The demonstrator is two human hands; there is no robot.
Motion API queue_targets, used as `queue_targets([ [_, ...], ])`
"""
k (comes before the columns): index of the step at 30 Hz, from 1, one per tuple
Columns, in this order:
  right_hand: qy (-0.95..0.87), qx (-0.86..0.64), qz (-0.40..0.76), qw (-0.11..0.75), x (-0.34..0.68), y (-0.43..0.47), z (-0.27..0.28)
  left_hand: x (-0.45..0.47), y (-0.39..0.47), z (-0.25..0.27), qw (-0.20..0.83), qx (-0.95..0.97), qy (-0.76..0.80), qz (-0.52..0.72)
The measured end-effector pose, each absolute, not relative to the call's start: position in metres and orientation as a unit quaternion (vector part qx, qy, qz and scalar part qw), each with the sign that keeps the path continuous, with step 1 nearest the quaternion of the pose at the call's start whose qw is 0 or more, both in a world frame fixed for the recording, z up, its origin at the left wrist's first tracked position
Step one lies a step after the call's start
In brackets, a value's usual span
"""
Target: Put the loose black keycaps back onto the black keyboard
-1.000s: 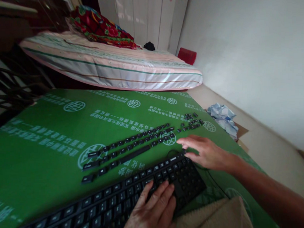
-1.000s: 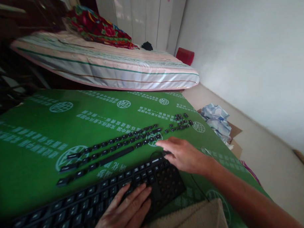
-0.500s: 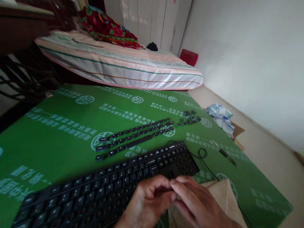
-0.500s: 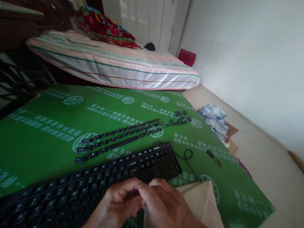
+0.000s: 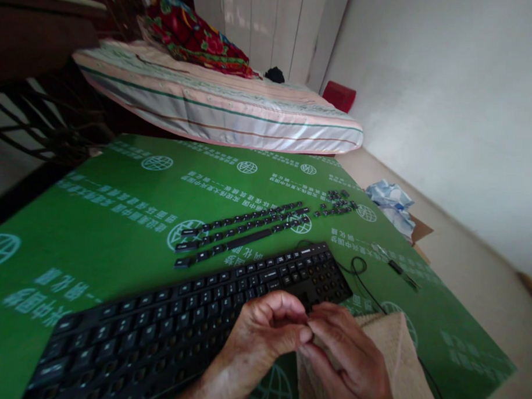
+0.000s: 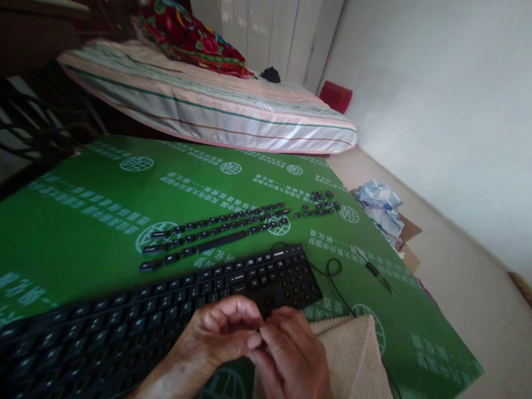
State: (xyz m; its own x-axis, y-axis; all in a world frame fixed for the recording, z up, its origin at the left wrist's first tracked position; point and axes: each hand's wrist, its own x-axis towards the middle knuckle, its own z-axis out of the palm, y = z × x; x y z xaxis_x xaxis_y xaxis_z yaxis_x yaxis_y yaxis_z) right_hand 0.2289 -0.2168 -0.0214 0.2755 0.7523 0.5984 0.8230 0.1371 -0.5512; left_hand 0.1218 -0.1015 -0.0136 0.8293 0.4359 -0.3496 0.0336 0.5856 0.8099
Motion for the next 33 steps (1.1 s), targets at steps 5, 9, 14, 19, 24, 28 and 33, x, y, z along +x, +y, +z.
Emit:
queue_targets([
  [5,-0.617,-0.64,-0.001,0.458,0.235,-0.215,-0.011,0.122,-0.099,-0.016,0.865,0.424,0.242,0.115],
  [9,-0.612,-0.646,0.007,0.456,0.239,-0.216,-0.01,0.121,-0.1,-0.016,0.869,0.422,0.23,0.116],
  [14,-0.595,-0.657,-0.003,0.463,0.237,-0.218,-0.016,0.122,-0.1,-0.018,0.869,0.421,0.227,0.124],
  [19,-0.6,-0.677,-0.015,0.426,0.248,-0.219,-0.022,0.124,-0.102,-0.023,0.833,0.479,0.231,0.152],
  [24,-0.609,-0.701,-0.065,0.365,0.291,-0.204,-0.03,0.122,-0.109,-0.027,0.627,0.709,0.25,0.207],
  [28,-0.646,-0.685,-0.05,0.332,0.322,-0.185,-0.036,0.116,-0.114,-0.029,0.439,0.866,0.145,0.189],
  [33,-0.665,-0.675,-0.026,0.318,0.335,-0.174,-0.04,0.115,-0.114,-0.031,0.367,0.91,0.096,0.167],
])
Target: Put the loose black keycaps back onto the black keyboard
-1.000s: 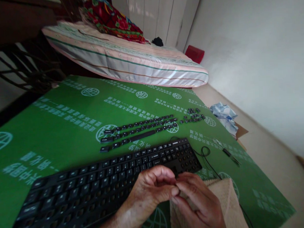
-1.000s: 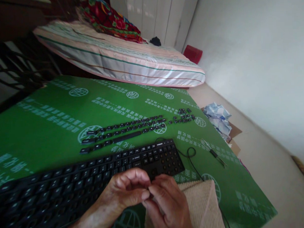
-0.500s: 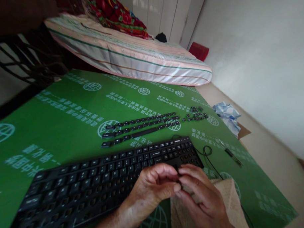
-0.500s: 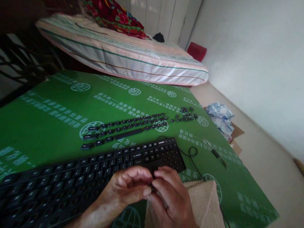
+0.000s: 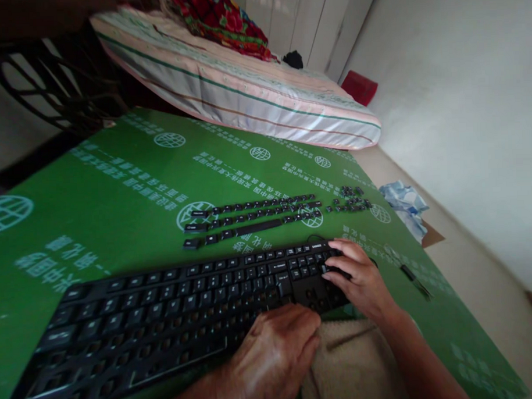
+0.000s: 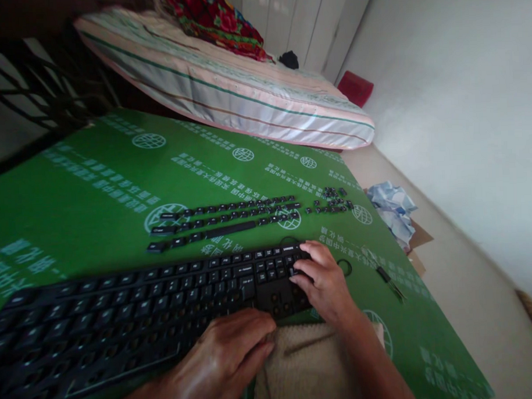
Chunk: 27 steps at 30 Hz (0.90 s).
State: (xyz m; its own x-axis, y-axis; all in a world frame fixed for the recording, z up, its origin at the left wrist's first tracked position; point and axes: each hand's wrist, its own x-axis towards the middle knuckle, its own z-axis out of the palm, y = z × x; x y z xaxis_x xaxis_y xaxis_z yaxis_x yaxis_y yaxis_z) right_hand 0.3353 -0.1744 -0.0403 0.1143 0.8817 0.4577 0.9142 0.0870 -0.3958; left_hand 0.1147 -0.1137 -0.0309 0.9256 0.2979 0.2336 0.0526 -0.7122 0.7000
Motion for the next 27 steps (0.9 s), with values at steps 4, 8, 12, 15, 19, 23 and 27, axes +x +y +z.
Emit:
queue_targets([
  [4,-0.67,-0.675,-0.013,0.309,0.339,-0.172,-0.041,0.116,-0.113,-0.033,0.357,0.915,0.083,0.165],
  [8,-0.681,-0.667,-0.001,0.303,0.343,-0.169,-0.04,0.117,-0.113,-0.035,0.354,0.918,0.077,0.16],
  [12,-0.686,-0.66,0.011,0.305,0.346,-0.167,-0.037,0.116,-0.114,-0.034,0.353,0.919,0.075,0.156],
  [15,-0.692,-0.656,0.017,0.302,0.347,-0.167,-0.036,0.116,-0.114,-0.034,0.355,0.92,0.07,0.15],
  [19,-0.692,-0.656,0.03,0.3,0.349,-0.165,-0.036,0.117,-0.113,-0.036,0.356,0.92,0.071,0.146],
  [23,-0.706,-0.645,0.033,0.289,0.352,-0.164,-0.034,0.116,-0.113,-0.037,0.36,0.918,0.067,0.151],
  [27,-0.72,-0.633,0.027,0.285,0.354,-0.163,-0.033,0.116,-0.112,-0.036,0.362,0.919,0.067,0.14],
])
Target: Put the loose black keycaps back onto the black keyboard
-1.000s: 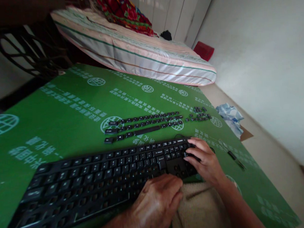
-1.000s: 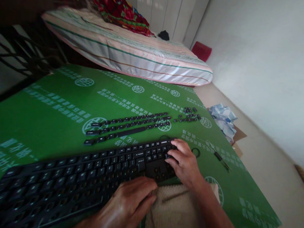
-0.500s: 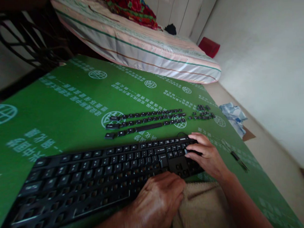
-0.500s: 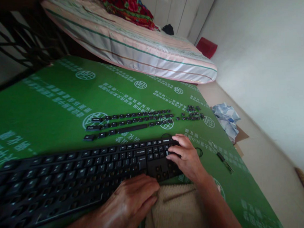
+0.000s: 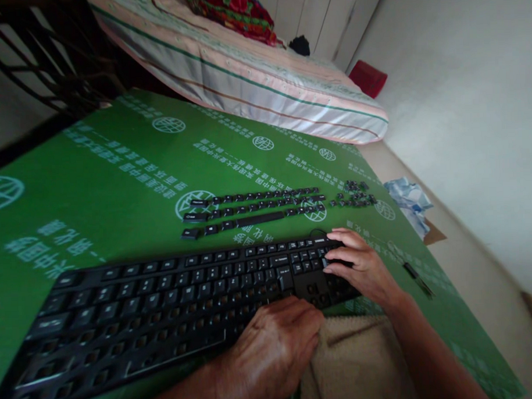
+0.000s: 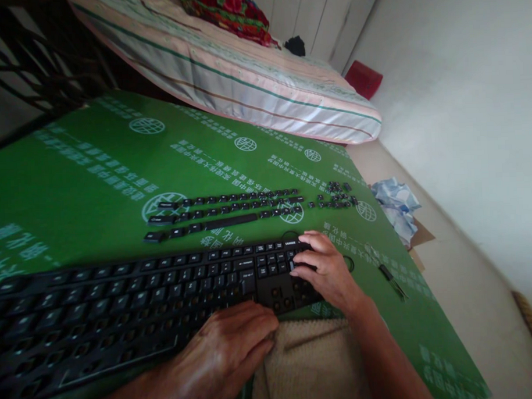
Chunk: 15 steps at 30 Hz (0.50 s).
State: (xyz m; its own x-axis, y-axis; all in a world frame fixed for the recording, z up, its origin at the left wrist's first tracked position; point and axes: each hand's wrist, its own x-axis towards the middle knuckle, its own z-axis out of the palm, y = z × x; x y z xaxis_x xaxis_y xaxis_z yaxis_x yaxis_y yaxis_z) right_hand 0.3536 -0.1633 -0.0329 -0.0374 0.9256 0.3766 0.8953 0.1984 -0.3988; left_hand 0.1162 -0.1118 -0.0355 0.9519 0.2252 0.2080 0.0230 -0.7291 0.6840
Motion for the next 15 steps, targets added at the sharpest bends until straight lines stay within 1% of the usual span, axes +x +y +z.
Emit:
queue_targets([
  [11,-0.73,-0.628,0.026,0.267,0.356,-0.164,-0.032,0.117,-0.111,-0.027,0.354,0.924,0.071,0.128],
  [15,-0.733,-0.621,0.021,0.275,0.356,-0.164,-0.033,0.121,-0.108,-0.021,0.344,0.925,0.078,0.142],
])
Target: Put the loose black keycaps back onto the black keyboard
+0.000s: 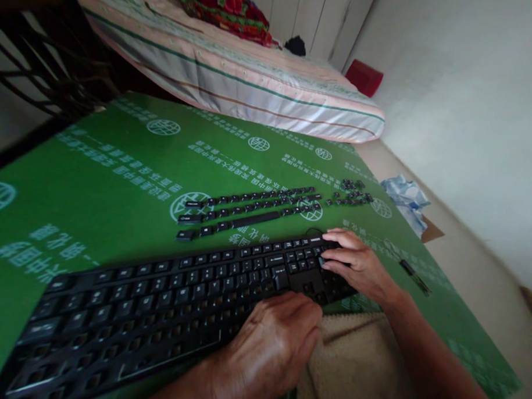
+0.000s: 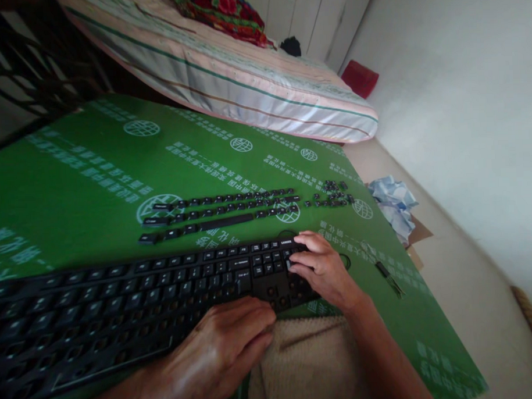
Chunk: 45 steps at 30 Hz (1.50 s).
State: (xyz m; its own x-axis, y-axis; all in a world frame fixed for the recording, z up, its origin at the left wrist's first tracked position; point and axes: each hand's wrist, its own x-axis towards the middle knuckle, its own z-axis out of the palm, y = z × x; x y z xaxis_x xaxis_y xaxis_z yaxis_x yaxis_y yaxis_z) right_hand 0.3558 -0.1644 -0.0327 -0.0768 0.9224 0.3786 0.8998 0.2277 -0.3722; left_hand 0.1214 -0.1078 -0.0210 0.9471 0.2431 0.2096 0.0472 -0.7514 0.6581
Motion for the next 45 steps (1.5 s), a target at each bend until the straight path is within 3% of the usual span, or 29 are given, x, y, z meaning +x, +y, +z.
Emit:
queue_targets([
  [10,-0.739,-0.612,-0.022,0.281,0.35,-0.164,-0.034,0.154,-0.101,-0.025,0.145,0.969,0.089,0.177],
  [30,-0.749,-0.6,-0.007,0.281,0.348,-0.162,-0.031,0.163,-0.095,-0.043,0.087,0.967,0.095,0.221],
  [45,-0.784,-0.597,-0.022,0.171,0.346,-0.159,-0.021,0.164,-0.097,-0.045,0.083,0.962,0.095,0.242],
])
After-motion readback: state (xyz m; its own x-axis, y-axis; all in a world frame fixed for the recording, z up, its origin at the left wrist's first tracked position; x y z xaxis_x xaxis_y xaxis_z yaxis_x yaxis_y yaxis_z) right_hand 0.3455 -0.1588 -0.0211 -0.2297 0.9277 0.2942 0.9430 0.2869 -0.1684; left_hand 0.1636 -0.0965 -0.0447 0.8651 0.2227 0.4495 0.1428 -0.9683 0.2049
